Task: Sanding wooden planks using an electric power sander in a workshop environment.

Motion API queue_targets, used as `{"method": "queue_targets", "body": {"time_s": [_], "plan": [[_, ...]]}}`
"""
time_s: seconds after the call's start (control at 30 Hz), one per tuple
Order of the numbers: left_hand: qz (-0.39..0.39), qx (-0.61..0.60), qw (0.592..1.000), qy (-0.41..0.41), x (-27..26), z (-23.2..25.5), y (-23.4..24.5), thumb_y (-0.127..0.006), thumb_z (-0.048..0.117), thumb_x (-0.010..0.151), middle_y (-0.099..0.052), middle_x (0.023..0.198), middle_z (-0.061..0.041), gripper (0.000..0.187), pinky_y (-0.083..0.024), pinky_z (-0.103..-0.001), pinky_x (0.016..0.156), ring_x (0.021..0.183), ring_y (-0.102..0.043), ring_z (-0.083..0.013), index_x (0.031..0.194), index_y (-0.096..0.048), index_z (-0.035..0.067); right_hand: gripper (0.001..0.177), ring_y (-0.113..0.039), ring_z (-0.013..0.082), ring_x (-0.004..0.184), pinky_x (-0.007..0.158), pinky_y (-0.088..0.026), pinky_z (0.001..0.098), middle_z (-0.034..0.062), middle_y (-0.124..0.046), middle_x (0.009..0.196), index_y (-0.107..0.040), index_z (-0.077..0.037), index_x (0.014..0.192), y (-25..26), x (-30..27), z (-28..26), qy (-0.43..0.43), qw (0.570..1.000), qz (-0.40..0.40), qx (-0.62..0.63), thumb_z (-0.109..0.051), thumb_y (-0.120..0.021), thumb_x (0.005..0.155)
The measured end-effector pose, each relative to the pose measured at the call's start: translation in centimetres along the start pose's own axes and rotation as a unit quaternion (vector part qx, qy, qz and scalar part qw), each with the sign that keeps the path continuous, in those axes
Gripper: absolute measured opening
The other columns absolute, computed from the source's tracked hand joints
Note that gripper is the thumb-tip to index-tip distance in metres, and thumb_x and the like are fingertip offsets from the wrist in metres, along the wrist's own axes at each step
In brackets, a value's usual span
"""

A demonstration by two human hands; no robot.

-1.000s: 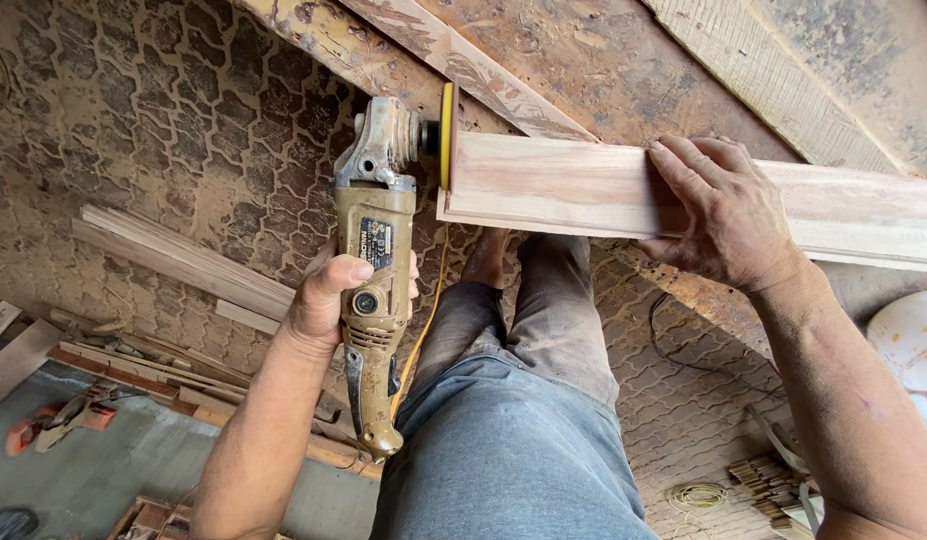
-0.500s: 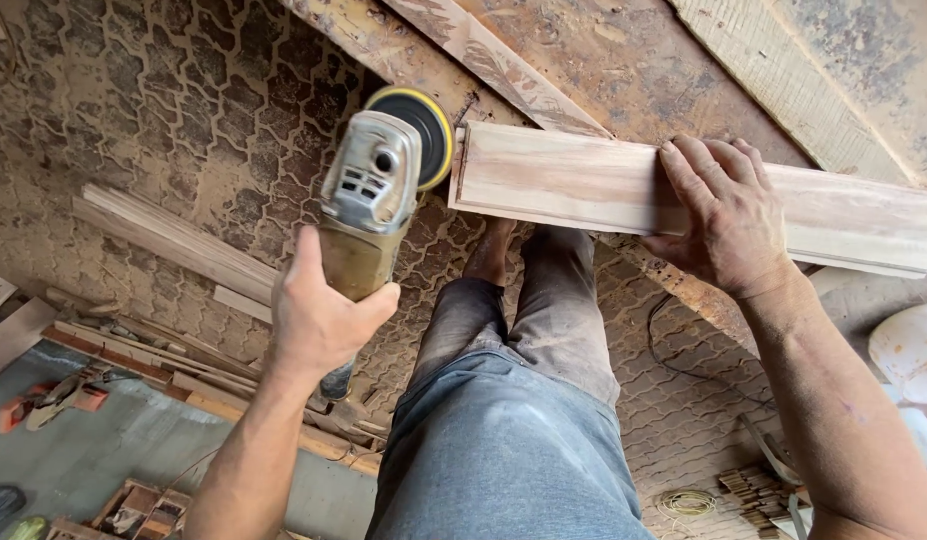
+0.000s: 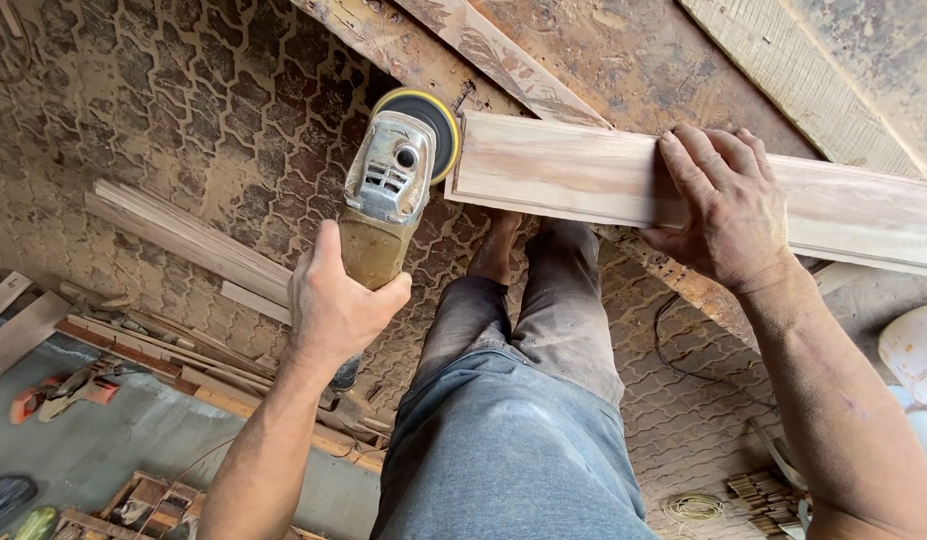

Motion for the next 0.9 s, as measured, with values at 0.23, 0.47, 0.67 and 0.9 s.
{"method": "queue_targets", "body": {"time_s": [0.23, 0.47, 0.67, 0.9], "plan": [[-0.005, 0.012, 1.0, 0.015, 0.28, 0.18, -0.22, -0.086, 0.029, 0.067, -0.065, 0.096, -0.021, 0.064, -0.054, -0.054, 0.078, 0.091, -0.068, -0.0381, 0.113, -0.052, 0.001, 0.111, -0.048, 0.0351, 0.141, 0.127, -0.031, 0.052, 0.0142, -0.051, 0.154, -0.048, -0.004, 0.153, -0.34, -0.08, 0.22, -0.005, 1.0, -0.008, -0.017, -0.039, -0.093, 0.058], [-0.002, 0.025, 0.999, 0.021, 0.21, 0.3, 0.04, -0.085, 0.029, 0.068, -0.065, 0.097, -0.021, 0.062, -0.054, -0.054, 0.079, 0.091, -0.068, -0.0383, 0.111, -0.052, 0.001, 0.112, -0.047, 0.0357, 0.14, 0.127, -0.031, 0.0515, 0.0145, -0.051, 0.154, -0.047, -0.004, 0.153, -0.38, -0.02, 0.21, -0.008, 1.0, -0.013, -0.018, -0.04, -0.093, 0.058], [0.003, 0.006, 1.0, 0.015, -0.34, 0.51, 0.24, -0.084, 0.028, 0.068, -0.064, 0.097, -0.02, 0.062, -0.054, -0.053, 0.08, 0.091, -0.067, -0.0384, 0.112, -0.051, 0.0, 0.112, -0.048, 0.0348, 0.14, 0.127, -0.03, 0.0511, 0.0138, -0.052, 0.154, -0.047, -0.004, 0.154, -0.27, -0.02, 0.14, -0.004, 1.0, -0.006, -0.017, -0.039, -0.093, 0.059], [0.004, 0.016, 1.0, 0.011, -0.51, 0.32, -0.12, -0.086, 0.028, 0.068, -0.065, 0.094, -0.02, 0.061, -0.054, -0.054, 0.078, 0.09, -0.067, -0.0389, 0.11, -0.052, 0.001, 0.112, -0.048, 0.0352, 0.14, 0.127, -0.031, 0.0509, 0.0144, -0.051, 0.154, -0.048, -0.004, 0.153, -0.23, -0.1, 0.21, -0.008, 1.0, -0.009, -0.02, -0.039, -0.094, 0.057]]}}
Point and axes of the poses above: each hand's wrist, its own x-axis towards the middle knuckle, its own y-axis out of the back of the hand, z = x × y, the point moved 10 cm from there along x, towards the middle knuckle
